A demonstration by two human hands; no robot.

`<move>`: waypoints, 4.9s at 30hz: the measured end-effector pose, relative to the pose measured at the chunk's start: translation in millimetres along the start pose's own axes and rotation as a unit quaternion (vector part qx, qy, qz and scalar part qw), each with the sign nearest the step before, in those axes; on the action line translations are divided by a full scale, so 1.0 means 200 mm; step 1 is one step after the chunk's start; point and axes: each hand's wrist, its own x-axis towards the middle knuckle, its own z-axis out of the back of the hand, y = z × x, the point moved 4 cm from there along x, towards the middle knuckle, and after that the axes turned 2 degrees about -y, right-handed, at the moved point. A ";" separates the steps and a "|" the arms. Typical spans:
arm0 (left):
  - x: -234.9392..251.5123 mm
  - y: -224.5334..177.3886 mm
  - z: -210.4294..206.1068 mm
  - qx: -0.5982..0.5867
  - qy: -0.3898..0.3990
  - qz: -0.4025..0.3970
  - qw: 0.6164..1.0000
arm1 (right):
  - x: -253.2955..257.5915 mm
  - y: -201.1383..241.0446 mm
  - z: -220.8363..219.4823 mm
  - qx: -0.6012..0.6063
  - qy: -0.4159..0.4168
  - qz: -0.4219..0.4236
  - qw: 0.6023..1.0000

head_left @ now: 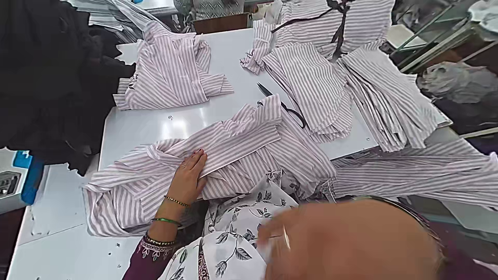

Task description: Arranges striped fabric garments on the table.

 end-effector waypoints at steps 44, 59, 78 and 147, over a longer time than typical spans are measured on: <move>0.38 0.58 0.32 0.059 -0.046 0.370 0.926 | -0.64 -1.20 0.51 -0.326 -0.367 -0.383 0.783; 0.56 0.46 0.21 0.061 -0.025 0.410 0.910 | -0.58 -1.53 0.97 -0.333 -0.173 -0.591 0.714; 0.55 0.45 0.23 0.016 -0.078 0.426 0.901 | -0.66 -1.69 1.12 -0.226 -0.278 -0.527 0.771; 0.51 0.33 0.18 0.022 -0.166 0.344 0.924 | 0.12 -1.26 -0.06 -0.179 0.092 -0.249 0.948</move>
